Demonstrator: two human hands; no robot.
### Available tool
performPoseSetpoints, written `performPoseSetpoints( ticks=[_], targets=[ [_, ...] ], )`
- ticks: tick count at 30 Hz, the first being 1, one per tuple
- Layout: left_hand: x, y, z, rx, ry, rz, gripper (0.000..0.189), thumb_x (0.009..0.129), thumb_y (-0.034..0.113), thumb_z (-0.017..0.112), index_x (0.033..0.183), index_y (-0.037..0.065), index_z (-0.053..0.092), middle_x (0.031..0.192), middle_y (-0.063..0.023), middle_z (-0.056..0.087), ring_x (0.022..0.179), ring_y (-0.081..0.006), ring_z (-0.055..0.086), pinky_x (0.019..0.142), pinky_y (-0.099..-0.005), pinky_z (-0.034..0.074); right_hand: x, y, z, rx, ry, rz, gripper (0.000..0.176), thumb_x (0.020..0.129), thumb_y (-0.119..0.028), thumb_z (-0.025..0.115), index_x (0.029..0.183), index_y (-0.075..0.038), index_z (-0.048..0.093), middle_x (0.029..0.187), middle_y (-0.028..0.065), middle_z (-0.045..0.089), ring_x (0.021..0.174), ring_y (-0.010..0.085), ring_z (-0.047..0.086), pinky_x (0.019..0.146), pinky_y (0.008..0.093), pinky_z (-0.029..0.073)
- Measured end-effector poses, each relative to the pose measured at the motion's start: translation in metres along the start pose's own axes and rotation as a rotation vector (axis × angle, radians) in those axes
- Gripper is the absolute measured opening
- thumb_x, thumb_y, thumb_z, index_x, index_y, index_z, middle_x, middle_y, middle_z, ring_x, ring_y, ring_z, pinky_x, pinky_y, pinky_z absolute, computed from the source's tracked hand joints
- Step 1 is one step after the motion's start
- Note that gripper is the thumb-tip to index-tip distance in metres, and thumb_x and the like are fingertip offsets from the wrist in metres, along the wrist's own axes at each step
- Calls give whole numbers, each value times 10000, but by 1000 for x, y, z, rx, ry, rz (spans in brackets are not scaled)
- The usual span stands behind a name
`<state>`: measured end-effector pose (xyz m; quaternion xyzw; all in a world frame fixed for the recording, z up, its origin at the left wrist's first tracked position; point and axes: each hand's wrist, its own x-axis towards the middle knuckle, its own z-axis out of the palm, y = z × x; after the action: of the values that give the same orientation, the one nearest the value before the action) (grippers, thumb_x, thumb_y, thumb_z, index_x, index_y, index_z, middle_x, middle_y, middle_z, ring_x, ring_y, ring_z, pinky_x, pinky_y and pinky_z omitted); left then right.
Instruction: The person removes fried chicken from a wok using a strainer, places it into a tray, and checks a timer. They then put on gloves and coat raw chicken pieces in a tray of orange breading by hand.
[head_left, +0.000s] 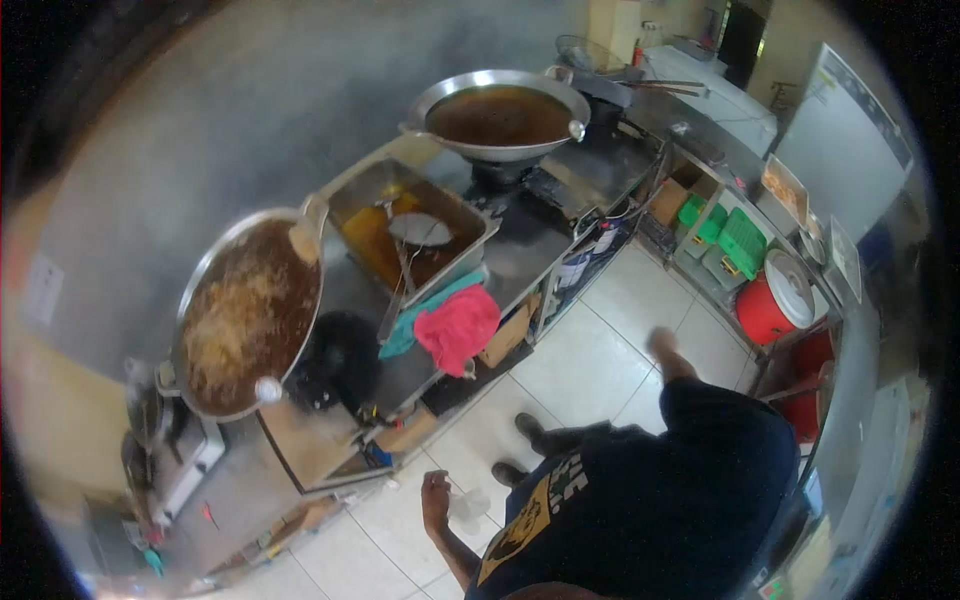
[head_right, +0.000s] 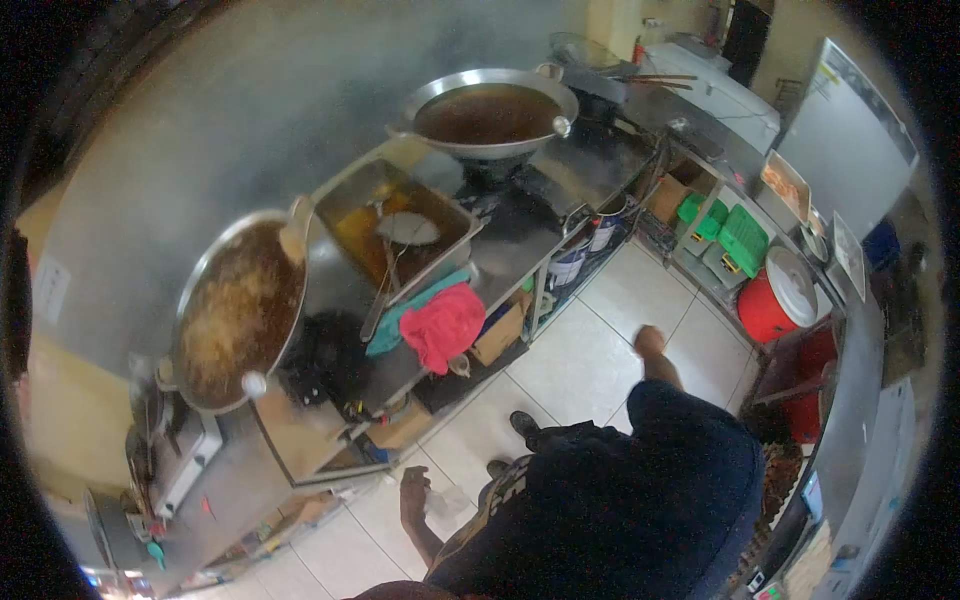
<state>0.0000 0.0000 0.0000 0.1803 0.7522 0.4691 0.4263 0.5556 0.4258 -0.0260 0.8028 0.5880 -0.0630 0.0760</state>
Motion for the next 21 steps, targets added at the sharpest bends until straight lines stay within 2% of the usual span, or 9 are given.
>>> performPoseSetpoints(
  ticks=[1,2,3,7,9,14,16,19,21],
  targets=[
    [16,4,14,26,-73,-39,401,966,444,544,1058,73,664,766,-63,588,729,-154,529,671,-296,429,7,4,-13,10,28,23,326,828,-138,618,1147,-81,650,1135,183,674,1080,324,654,903,437,533],
    [31,8,26,58,-147,-80,420,966,465,538,1007,72,679,751,-58,581,717,-148,526,657,-285,423,15,36,70,40,3,-30,283,829,-137,607,1099,-63,649,1109,198,675,1068,342,653,899,435,532],
    [10,36,-47,238,-88,-150,420,966,465,538,1007,72,679,751,-58,581,717,-148,526,657,-285,423,34,73,150,72,-24,-83,244,831,-136,595,1052,-45,648,1082,213,675,1056,359,652,895,432,531],
    [72,68,66,360,-366,-73,486,965,502,517,975,50,694,700,-38,555,664,-157,525,640,-311,423,109,113,-42,517,477,204,291,790,-137,622,1044,3,605,1040,250,662,970,413,643,848,481,505],
    [99,65,94,485,-423,-230,523,960,533,506,982,48,702,701,-40,554,668,-159,528,643,-320,426,138,82,-138,650,787,220,297,797,-210,678,994,6,626,1003,224,657,972,390,625,848,461,489],
    [181,37,201,649,-439,-323,538,955,554,502,920,66,727,719,-45,586,675,-171,549,659,-323,439,280,11,-366,618,1333,-329,284,850,-262,718,1022,-50,643,972,133,607,937,319,563,842,413,443],
    [210,8,248,666,-403,-366,532,962,548,495,924,69,724,698,-35,587,640,-167,545,635,-323,444,356,-12,-436,571,1440,-430,272,849,-272,718,1018,-70,649,996,124,607,969,327,551,847,439,433],
    [207,48,329,565,-444,-513,531,972,546,484,969,63,704,665,-15,564,575,-149,516,582,-311,437,489,-22,-515,453,1438,-402,350,866,-366,692,1057,-75,657,1059,114,617,1044,340,542,894,456,430],
    [200,73,373,498,-489,-568,531,979,545,477,999,59,690,642,-2,549,532,-136,497,546,-304,432,566,-27,-569,150,1143,-170,518,897,-525,619,1086,-45,664,1119,137,619,1020,304,589,832,421,497]
  ],
)
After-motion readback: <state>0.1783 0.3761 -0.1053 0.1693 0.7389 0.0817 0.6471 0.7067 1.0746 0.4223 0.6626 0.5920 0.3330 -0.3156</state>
